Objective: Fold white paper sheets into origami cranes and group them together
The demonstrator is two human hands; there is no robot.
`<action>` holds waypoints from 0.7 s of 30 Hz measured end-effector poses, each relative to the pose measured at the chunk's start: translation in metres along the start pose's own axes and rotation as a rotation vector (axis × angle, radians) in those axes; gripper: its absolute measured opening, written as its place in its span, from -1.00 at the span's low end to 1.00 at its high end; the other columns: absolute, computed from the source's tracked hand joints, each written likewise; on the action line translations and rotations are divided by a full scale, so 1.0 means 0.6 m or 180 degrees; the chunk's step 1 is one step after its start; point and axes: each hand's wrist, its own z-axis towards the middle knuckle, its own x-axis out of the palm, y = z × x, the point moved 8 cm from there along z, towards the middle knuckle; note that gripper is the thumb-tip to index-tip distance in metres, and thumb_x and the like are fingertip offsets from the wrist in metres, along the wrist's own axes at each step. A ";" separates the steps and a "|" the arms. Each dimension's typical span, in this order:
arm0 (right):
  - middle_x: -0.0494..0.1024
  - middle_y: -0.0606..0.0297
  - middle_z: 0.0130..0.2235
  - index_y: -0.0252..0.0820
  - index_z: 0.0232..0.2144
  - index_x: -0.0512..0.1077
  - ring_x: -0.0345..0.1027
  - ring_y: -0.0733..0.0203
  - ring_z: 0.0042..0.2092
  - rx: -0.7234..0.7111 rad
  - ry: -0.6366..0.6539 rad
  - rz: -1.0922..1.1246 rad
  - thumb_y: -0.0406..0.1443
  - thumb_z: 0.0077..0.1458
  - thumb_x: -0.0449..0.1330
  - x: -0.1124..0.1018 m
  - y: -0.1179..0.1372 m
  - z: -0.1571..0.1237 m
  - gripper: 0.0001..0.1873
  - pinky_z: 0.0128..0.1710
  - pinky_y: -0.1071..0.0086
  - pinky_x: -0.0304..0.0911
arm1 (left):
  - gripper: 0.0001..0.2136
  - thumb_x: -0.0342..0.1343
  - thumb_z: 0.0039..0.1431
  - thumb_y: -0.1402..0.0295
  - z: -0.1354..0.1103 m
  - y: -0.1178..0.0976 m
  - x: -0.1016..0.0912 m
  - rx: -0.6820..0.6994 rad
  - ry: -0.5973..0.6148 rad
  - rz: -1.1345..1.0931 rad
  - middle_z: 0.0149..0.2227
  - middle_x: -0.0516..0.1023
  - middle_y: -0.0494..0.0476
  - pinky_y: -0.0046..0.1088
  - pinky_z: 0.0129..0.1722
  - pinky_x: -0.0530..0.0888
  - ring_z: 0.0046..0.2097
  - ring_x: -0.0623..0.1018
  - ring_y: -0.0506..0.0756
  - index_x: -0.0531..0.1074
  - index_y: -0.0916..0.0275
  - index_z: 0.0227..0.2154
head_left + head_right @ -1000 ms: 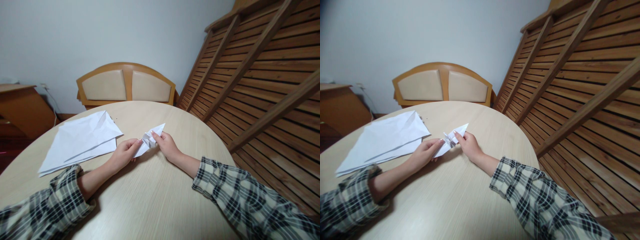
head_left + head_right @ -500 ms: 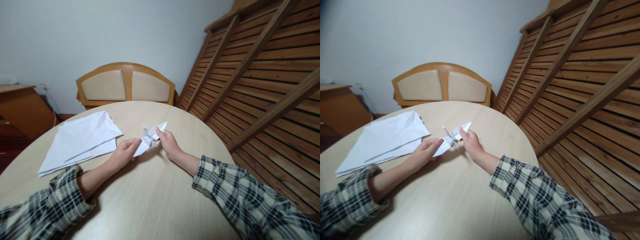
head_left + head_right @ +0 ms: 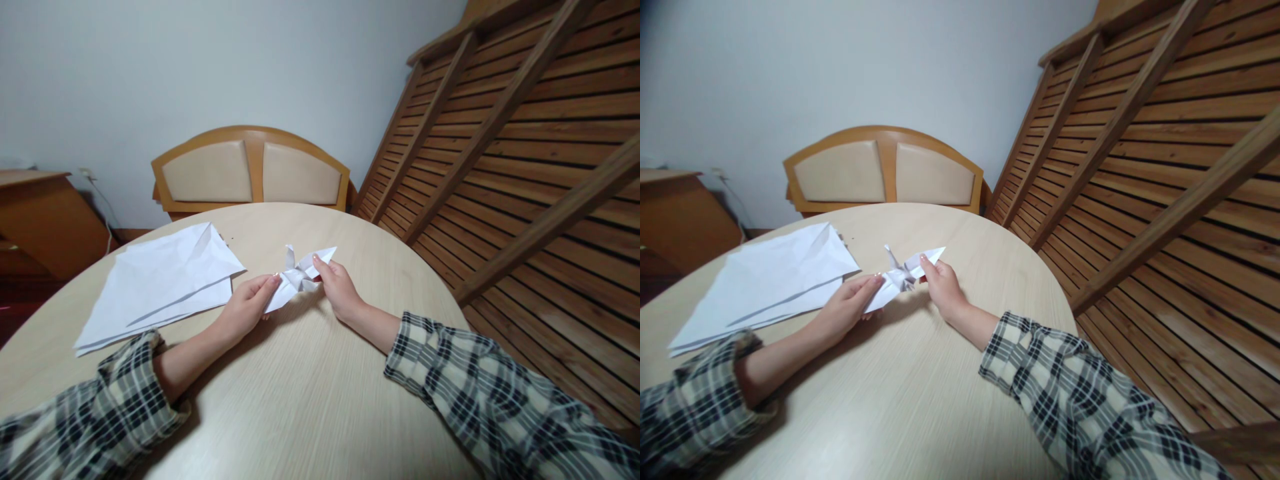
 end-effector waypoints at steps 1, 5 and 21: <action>0.47 0.28 -0.46 -0.18 -0.52 0.40 0.28 0.24 -0.39 -0.0011 0.0047 0.0003 0.07 0.01 0.18 0.002 0.002 0.000 -0.57 -0.31 0.32 0.20 | -0.60 -0.04 0.23 0.02 0.001 0.000 0.001 -0.0022 0.0064 0.0000 -0.67 0.29 -0.07 -0.55 -0.67 0.17 -0.64 0.24 -0.04 0.35 0.23 -0.54; 0.49 0.28 -0.46 -0.17 -0.53 0.42 0.29 0.25 -0.39 -0.0079 0.0277 -0.0015 0.07 0.03 0.17 0.009 0.007 0.002 -0.57 -0.29 0.33 0.21 | -0.60 -0.04 0.22 0.02 0.004 0.003 -0.001 -0.0118 0.0277 0.0079 -0.68 0.31 -0.06 -0.56 -0.67 0.17 -0.65 0.24 -0.05 0.35 0.23 -0.55; 0.42 0.32 -0.53 -0.17 -0.59 0.36 0.29 0.24 -0.43 -0.0661 -0.0039 -0.0769 0.00 0.11 0.12 -0.038 0.016 0.035 -0.58 -0.34 0.35 0.20 | -0.67 -0.05 0.25 0.09 0.006 0.008 -0.019 0.0197 -0.0009 0.0679 -0.61 0.28 -0.07 -0.52 -0.57 0.23 -0.56 0.30 -0.01 0.40 0.25 -0.40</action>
